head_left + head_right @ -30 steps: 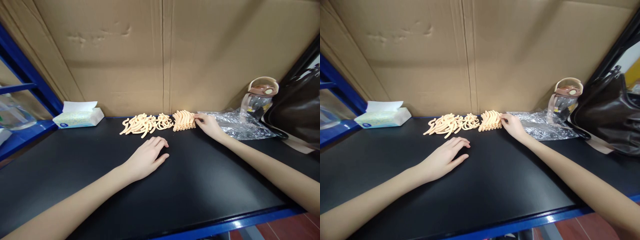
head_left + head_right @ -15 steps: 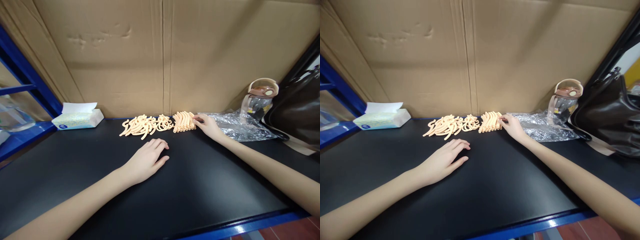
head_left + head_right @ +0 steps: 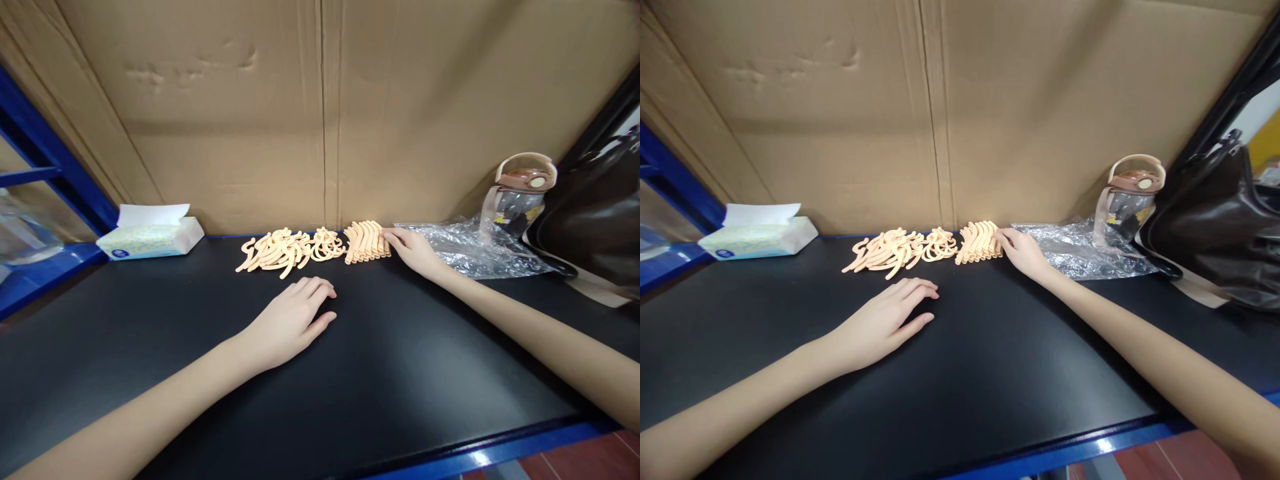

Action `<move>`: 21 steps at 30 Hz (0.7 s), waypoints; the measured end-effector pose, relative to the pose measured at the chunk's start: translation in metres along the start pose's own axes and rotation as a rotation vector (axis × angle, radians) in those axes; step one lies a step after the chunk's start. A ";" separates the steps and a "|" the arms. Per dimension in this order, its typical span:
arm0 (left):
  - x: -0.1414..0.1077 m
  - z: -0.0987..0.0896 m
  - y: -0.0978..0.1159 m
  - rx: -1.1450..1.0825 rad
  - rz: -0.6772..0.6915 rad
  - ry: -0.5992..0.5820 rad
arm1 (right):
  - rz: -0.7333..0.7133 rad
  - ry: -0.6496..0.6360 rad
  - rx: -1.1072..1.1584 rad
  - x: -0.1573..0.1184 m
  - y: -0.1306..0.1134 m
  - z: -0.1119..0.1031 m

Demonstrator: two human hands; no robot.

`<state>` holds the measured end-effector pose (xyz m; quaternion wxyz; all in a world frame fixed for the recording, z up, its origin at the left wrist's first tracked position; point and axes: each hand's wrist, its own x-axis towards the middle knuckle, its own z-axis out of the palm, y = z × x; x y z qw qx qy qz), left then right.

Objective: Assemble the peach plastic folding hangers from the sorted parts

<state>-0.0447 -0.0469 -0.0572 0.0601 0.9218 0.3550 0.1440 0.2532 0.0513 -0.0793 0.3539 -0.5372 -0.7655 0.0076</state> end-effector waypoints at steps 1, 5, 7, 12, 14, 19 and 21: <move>0.000 0.000 0.000 0.004 0.002 -0.002 | -0.002 0.000 -0.006 0.000 -0.001 -0.001; 0.000 0.000 0.000 0.010 0.000 -0.018 | -0.023 0.030 -0.020 -0.002 -0.012 -0.008; -0.001 0.000 -0.001 0.009 -0.026 -0.028 | -0.061 0.033 -0.017 -0.007 -0.026 -0.013; -0.002 0.003 -0.004 0.029 -0.093 -0.067 | -0.278 -0.217 -0.004 -0.036 -0.079 -0.015; -0.002 0.003 -0.006 0.042 -0.076 -0.093 | -0.338 -0.353 -0.018 -0.050 -0.096 -0.011; -0.003 -0.001 -0.008 0.106 -0.030 -0.122 | -0.357 -0.529 -0.042 -0.065 -0.104 -0.001; -0.005 -0.001 -0.009 0.126 -0.027 -0.127 | -0.371 -0.517 -0.057 -0.063 -0.098 0.001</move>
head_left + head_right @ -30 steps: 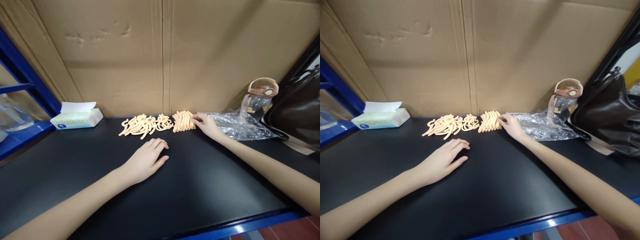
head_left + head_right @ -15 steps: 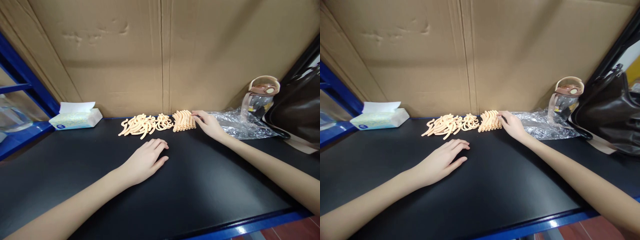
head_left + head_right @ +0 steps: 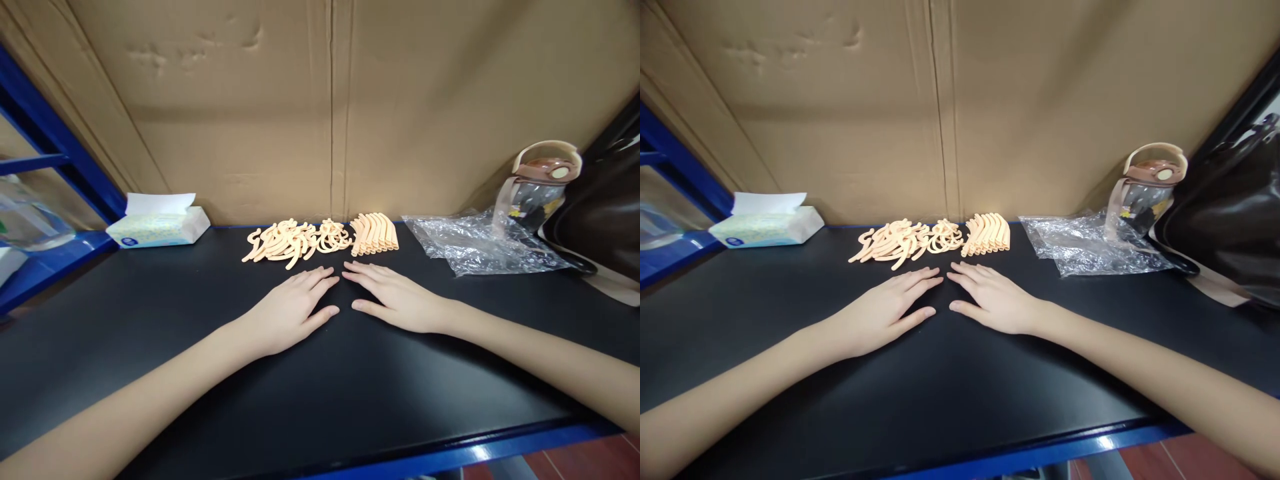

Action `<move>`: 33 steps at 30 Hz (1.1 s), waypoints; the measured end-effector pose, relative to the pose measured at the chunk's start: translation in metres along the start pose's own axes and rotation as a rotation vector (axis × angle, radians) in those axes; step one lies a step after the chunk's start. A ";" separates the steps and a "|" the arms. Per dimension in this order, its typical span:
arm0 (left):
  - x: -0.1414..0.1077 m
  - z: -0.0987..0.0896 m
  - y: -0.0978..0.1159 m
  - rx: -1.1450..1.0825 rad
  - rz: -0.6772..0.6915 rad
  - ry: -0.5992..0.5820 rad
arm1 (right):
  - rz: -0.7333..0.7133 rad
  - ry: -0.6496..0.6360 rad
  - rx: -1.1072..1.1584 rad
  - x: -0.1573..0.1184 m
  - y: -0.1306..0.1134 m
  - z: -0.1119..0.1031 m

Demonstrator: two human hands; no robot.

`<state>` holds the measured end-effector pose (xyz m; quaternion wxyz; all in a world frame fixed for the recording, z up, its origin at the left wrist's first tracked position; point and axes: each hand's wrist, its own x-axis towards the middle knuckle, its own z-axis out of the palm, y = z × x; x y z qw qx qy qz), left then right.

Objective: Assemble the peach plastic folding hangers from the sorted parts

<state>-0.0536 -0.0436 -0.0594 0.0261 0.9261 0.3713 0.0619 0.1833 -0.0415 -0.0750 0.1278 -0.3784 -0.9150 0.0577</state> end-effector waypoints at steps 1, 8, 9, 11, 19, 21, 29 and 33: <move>0.000 0.000 0.000 0.012 0.001 0.001 | -0.010 0.006 -0.012 0.001 0.003 0.000; -0.002 0.001 0.003 0.086 0.017 0.005 | -0.039 0.005 -0.081 0.001 0.006 -0.003; -0.003 0.001 0.003 0.093 0.016 0.004 | -0.037 0.005 -0.086 0.001 0.005 -0.003; -0.003 0.000 0.004 0.105 0.014 0.005 | -0.039 0.006 -0.089 0.000 0.005 -0.003; -0.003 0.001 0.004 0.111 0.018 0.007 | -0.062 0.025 -0.092 0.001 0.007 -0.002; -0.003 0.002 0.003 0.109 0.022 0.012 | -0.057 0.018 -0.104 0.002 0.006 -0.002; -0.003 0.004 0.002 0.108 0.038 0.036 | -0.051 0.018 -0.127 0.002 0.005 -0.002; -0.004 0.005 0.002 0.099 0.039 0.052 | -0.055 0.013 -0.127 0.002 0.006 0.000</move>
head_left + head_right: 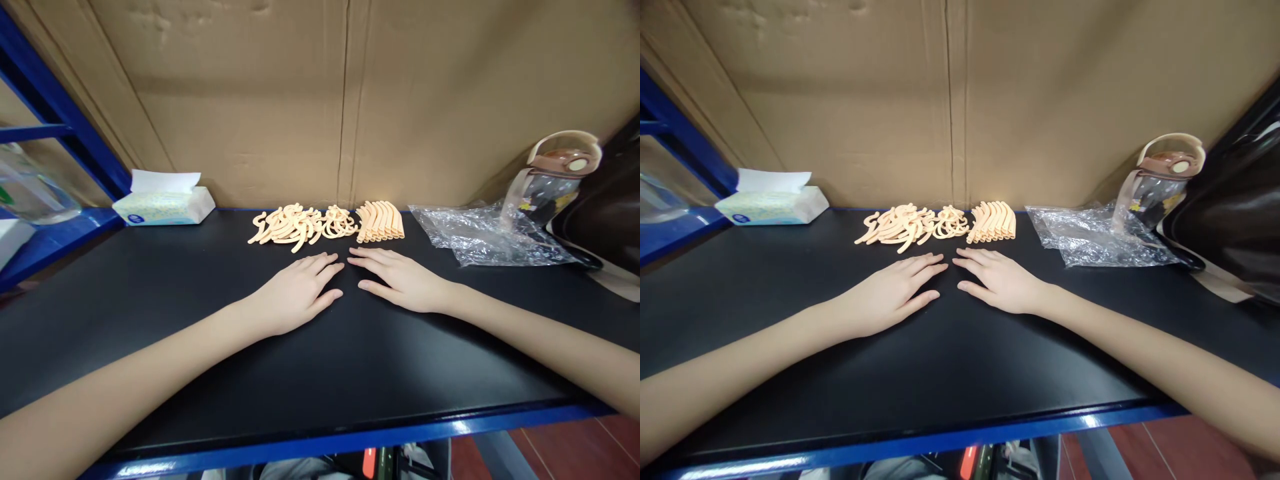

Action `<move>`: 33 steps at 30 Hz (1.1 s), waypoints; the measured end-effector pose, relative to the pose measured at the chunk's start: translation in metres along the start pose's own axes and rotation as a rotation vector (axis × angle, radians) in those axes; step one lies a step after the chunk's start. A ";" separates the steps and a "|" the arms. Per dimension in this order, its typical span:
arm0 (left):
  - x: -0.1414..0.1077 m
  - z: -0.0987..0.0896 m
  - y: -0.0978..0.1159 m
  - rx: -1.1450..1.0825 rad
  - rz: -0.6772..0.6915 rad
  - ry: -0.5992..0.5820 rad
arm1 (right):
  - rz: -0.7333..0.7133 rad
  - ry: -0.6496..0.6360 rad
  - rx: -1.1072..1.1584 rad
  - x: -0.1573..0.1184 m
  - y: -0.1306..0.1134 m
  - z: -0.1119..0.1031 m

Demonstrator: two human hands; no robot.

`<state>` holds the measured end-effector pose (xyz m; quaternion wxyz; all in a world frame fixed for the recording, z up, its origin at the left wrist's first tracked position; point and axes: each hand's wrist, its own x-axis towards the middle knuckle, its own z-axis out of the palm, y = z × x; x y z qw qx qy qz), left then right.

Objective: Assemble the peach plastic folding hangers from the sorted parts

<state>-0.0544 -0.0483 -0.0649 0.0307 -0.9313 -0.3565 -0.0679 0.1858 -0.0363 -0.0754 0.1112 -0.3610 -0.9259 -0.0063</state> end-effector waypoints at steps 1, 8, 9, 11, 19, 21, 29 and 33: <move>0.000 0.000 0.000 -0.003 -0.001 0.000 | 0.001 -0.003 0.000 0.000 0.000 0.000; 0.000 0.000 0.001 0.000 -0.004 -0.013 | 0.009 -0.004 -0.005 0.001 -0.001 -0.001; 0.000 0.000 0.000 0.003 -0.004 -0.014 | 0.009 -0.002 -0.006 0.001 -0.001 -0.001; 0.000 0.000 0.000 0.008 -0.003 -0.015 | 0.006 0.000 -0.007 0.001 0.000 -0.001; 0.000 -0.002 0.001 0.001 -0.011 -0.030 | 0.005 0.019 0.043 0.000 0.000 -0.001; 0.001 -0.003 0.001 -0.003 -0.013 -0.033 | 0.004 0.026 0.053 0.000 0.001 -0.001; 0.000 0.000 0.000 -0.016 -0.007 -0.010 | 0.013 0.013 0.048 0.000 0.001 -0.002; 0.000 0.001 0.000 -0.010 -0.005 -0.009 | 0.006 0.010 0.044 0.000 0.000 -0.001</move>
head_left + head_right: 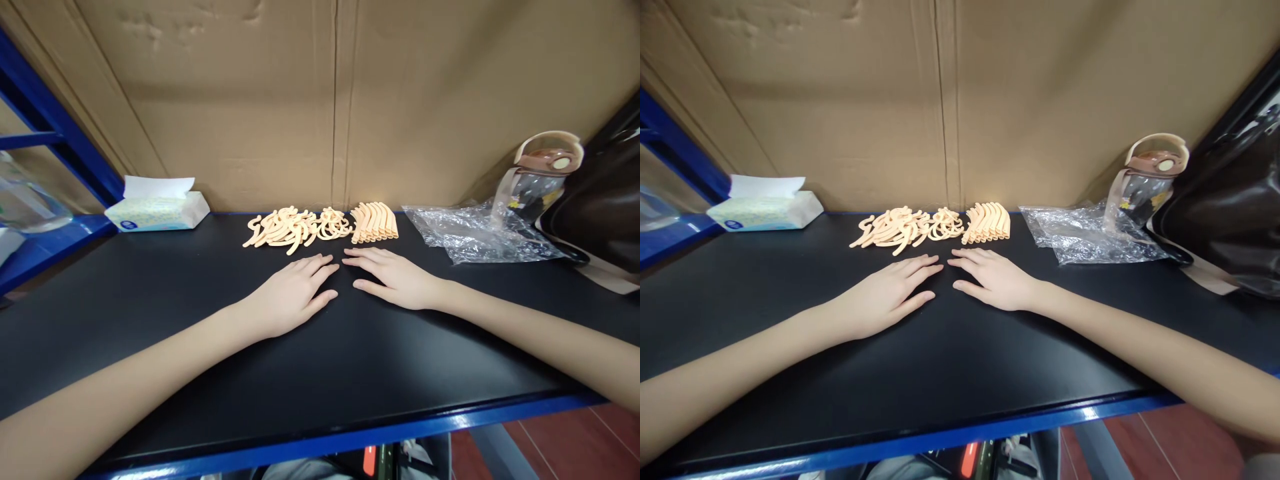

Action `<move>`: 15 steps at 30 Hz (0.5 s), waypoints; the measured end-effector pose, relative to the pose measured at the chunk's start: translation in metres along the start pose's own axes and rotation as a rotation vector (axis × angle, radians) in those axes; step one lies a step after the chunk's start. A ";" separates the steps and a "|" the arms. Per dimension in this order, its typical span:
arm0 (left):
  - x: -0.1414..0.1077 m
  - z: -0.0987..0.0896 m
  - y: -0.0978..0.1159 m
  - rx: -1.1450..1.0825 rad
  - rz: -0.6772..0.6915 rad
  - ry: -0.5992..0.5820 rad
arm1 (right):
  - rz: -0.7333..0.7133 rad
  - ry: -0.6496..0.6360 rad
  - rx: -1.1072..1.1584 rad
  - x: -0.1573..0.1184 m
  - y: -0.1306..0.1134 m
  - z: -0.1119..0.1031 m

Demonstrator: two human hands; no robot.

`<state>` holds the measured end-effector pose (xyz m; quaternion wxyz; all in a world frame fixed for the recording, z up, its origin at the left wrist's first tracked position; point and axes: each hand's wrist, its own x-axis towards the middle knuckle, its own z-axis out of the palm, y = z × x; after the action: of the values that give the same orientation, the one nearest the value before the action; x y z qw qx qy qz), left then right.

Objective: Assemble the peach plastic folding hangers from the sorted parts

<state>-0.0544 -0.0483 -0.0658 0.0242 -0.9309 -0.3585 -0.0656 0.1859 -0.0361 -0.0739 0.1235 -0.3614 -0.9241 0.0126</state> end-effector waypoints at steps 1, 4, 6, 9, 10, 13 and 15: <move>0.000 0.000 0.000 0.002 0.000 -0.002 | -0.001 0.001 0.001 0.000 0.000 0.000; 0.000 0.000 0.000 0.009 0.001 -0.008 | -0.002 0.012 0.006 0.000 0.000 0.001; 0.000 0.000 0.000 0.010 0.000 -0.006 | -0.004 0.021 0.013 -0.001 0.001 0.001; 0.000 -0.001 0.001 0.013 0.000 -0.007 | -0.004 0.020 0.014 -0.001 0.002 0.001; 0.000 -0.001 0.001 0.013 0.001 -0.009 | -0.004 0.017 0.011 -0.001 0.002 0.001; 0.000 -0.002 0.001 0.012 -0.001 -0.011 | -0.003 0.013 0.011 -0.002 0.002 0.001; 0.001 -0.001 0.001 0.012 -0.001 -0.011 | -0.003 0.018 0.018 -0.002 0.002 0.001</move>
<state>-0.0533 -0.0490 -0.0644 0.0278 -0.9309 -0.3595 -0.0585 0.1880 -0.0359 -0.0753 0.1350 -0.3591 -0.9233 0.0174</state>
